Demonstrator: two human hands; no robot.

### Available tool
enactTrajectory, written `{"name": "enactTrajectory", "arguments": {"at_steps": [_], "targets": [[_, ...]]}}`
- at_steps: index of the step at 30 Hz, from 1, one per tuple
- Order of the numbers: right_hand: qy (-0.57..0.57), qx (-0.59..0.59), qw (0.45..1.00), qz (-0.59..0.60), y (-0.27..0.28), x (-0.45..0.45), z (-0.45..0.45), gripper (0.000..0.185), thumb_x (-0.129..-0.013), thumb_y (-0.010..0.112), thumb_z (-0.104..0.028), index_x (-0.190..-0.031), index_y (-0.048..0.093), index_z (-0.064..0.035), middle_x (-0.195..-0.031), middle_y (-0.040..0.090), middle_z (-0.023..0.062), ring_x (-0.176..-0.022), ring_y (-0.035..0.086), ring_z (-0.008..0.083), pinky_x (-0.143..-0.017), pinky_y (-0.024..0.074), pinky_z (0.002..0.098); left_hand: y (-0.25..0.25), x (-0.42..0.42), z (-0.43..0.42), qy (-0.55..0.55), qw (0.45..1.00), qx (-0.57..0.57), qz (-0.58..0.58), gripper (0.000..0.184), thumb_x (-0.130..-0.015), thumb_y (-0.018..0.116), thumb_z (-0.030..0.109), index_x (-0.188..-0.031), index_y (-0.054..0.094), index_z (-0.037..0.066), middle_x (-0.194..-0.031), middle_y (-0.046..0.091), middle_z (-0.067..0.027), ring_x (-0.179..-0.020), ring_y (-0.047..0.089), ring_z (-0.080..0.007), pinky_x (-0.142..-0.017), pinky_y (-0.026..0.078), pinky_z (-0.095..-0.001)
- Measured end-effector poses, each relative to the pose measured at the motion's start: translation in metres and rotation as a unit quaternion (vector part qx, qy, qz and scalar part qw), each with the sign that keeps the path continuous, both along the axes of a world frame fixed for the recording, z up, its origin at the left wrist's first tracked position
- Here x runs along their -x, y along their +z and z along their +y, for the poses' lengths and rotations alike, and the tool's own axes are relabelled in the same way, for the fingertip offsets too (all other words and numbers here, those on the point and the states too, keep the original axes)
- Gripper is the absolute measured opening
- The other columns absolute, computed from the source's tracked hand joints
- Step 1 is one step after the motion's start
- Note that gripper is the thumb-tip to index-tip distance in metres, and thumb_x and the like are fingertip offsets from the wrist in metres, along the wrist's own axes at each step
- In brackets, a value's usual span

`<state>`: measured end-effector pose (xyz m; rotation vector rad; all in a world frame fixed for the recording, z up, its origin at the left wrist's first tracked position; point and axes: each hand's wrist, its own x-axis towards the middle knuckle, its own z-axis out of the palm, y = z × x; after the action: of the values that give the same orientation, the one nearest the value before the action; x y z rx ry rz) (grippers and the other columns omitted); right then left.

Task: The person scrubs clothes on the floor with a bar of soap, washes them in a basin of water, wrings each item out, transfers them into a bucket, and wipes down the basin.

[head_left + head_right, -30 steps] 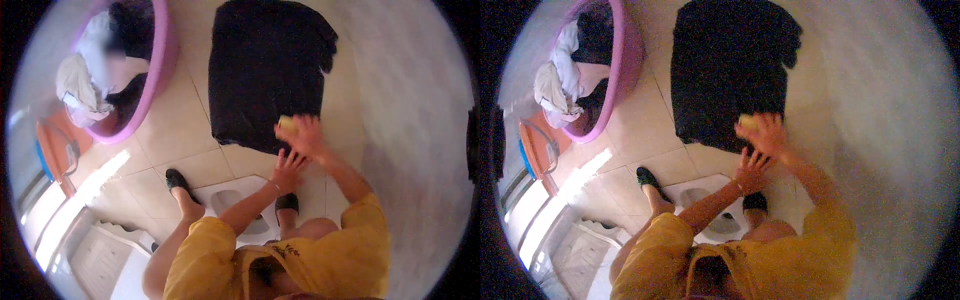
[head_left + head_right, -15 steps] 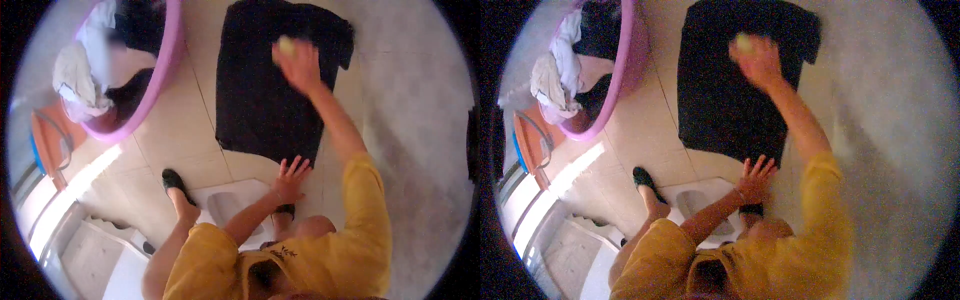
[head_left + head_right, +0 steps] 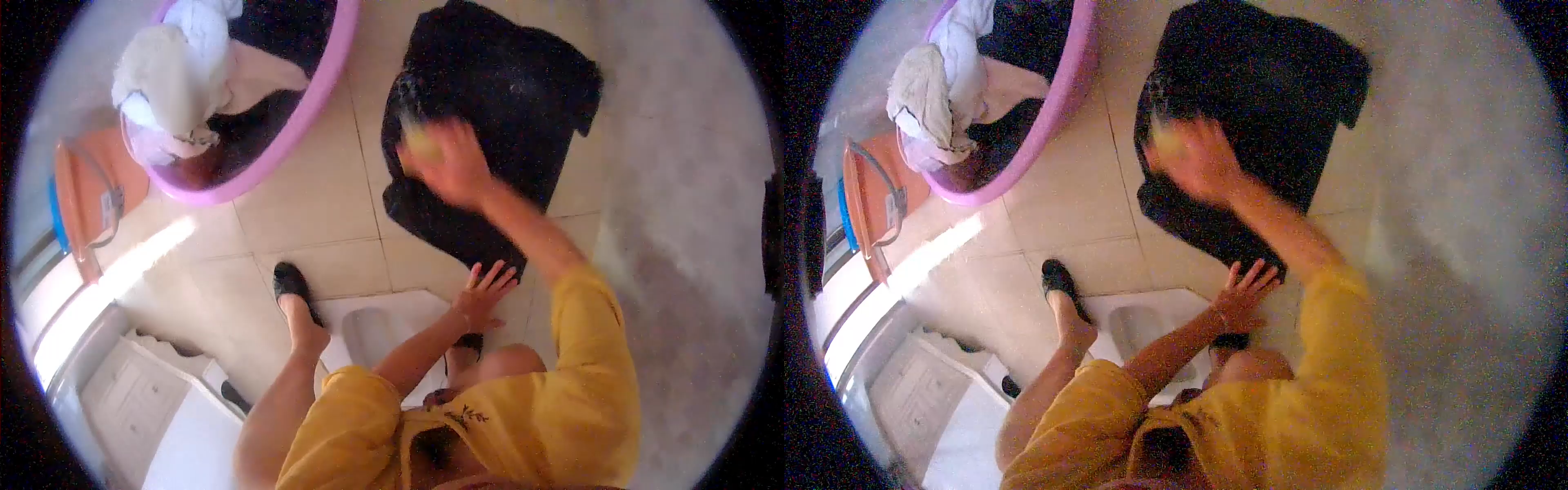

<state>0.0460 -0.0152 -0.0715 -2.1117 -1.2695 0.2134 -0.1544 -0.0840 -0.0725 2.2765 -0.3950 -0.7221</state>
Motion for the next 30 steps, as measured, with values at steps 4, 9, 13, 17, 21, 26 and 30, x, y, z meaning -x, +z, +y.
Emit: {"name": "enactTrajectory", "arguments": {"at_steps": [4, 9, 13, 17, 21, 26, 30], "targets": [[0.079, 0.011, 0.997, -0.005, 0.001, 0.031, -0.042, 0.04, -0.07, 0.059, -0.027, -0.103, 0.052, -0.0061, -0.095, 0.05, 0.0119, -0.089, 0.044, 0.0305, -0.077, 0.033, 0.0442, -0.03, 0.008, -0.01, 0.059, 0.97, 0.068, 0.225, 0.084, -0.067, 0.055, 0.052, -0.132, 0.02, 0.012, -0.138, 0.014, -0.0071, -0.128, 0.007, -0.0281, -0.097, 0.01, -0.0568], [-0.083, -0.005, 0.989, -0.125, -0.016, -0.055, 0.052, 0.029, -0.078, 0.053, -0.026, -0.101, 0.055, -0.0078, -0.093, 0.055, 0.0121, -0.086, 0.05, 0.0268, -0.074, 0.0393, 0.0403, 0.003, -0.009, 0.009, -0.028, 0.999, -0.013, -0.004, 0.08, -0.062, 0.061, 0.047, -0.128, 0.03, 0.012, -0.137, 0.019, -0.0053, -0.128, 0.01, -0.0241, -0.099, 0.005, -0.0534], [-0.231, -0.219, 0.816, 0.482, -0.013, -0.07, -0.023, 0.033, -0.08, 0.053, -0.024, -0.109, 0.051, -0.0089, -0.107, 0.053, 0.0073, -0.085, 0.056, 0.0154, -0.071, 0.0469, 0.0285, 0.027, -0.085, 0.076, 0.076, 0.98, -0.146, -0.113, 0.09, -0.053, 0.064, 0.057, -0.127, 0.032, 0.017, -0.136, 0.016, -0.0143, -0.126, 0.012, -0.0345, -0.095, 0.007, -0.06], [-0.214, -0.414, 0.602, 0.649, -0.038, -0.104, -0.107, 0.041, -0.082, 0.048, -0.029, -0.117, 0.042, -0.0092, -0.104, 0.054, 0.01, -0.085, 0.056, 0.0205, -0.068, 0.0491, 0.0335, -0.009, -0.114, 0.085, 0.056, 0.967, -0.163, -0.19, 0.073, -0.06, 0.06, 0.055, -0.122, 0.039, 0.024, -0.134, 0.022, -0.0126, -0.124, 0.017, -0.0329, -0.093, 0.013, -0.0605], [-0.106, -0.421, 0.556, 0.709, -0.041, -0.103, -0.113, 0.04, -0.081, 0.049, -0.031, -0.114, 0.044, -0.0087, -0.102, 0.054, 0.0089, -0.086, 0.056, 0.0201, -0.068, 0.0487, 0.0321, -0.039, -0.094, 0.076, 0.098, 0.934, -0.177, -0.296, 0.028, -0.073, 0.055, 0.03, -0.1, 0.054, 0.021, -0.115, 0.044, -0.0073, -0.109, 0.037, -0.0285, -0.084, 0.029, -0.0549], [-0.298, -0.214, 0.852, 0.374, -0.015, -0.027, -0.105, 0.039, -0.077, 0.054, -0.013, -0.116, 0.047, -0.0096, -0.101, 0.05, 0.0077, -0.089, 0.05, 0.0165, -0.075, 0.0416, 0.0266, -0.031, -0.097, 0.083, 0.127, 0.961, -0.113, -0.219, 0.016, -0.074, 0.055, 0.021, -0.07, 0.047, 0.008, -0.068, 0.05, -0.0064, -0.067, 0.052, -0.0225, -0.055, 0.043, -0.0345], [-0.192, -0.079, 0.977, 0.049, 0.003, 0.095, -0.105, 0.033, -0.064, 0.067, -0.024, -0.096, 0.06, -0.0179, -0.09, 0.054, 0.0111, -0.085, 0.047, 0.0275, -0.076, 0.038, 0.0388, -0.036, -0.008, 0.085, 0.126, 0.981, -0.077, -0.129, 0.021, -0.074, 0.055, 0.026, -0.064, 0.049, 0.009, -0.06, 0.051, -0.0079, -0.056, 0.054, -0.0246, -0.048, 0.044, -0.0359]]}}
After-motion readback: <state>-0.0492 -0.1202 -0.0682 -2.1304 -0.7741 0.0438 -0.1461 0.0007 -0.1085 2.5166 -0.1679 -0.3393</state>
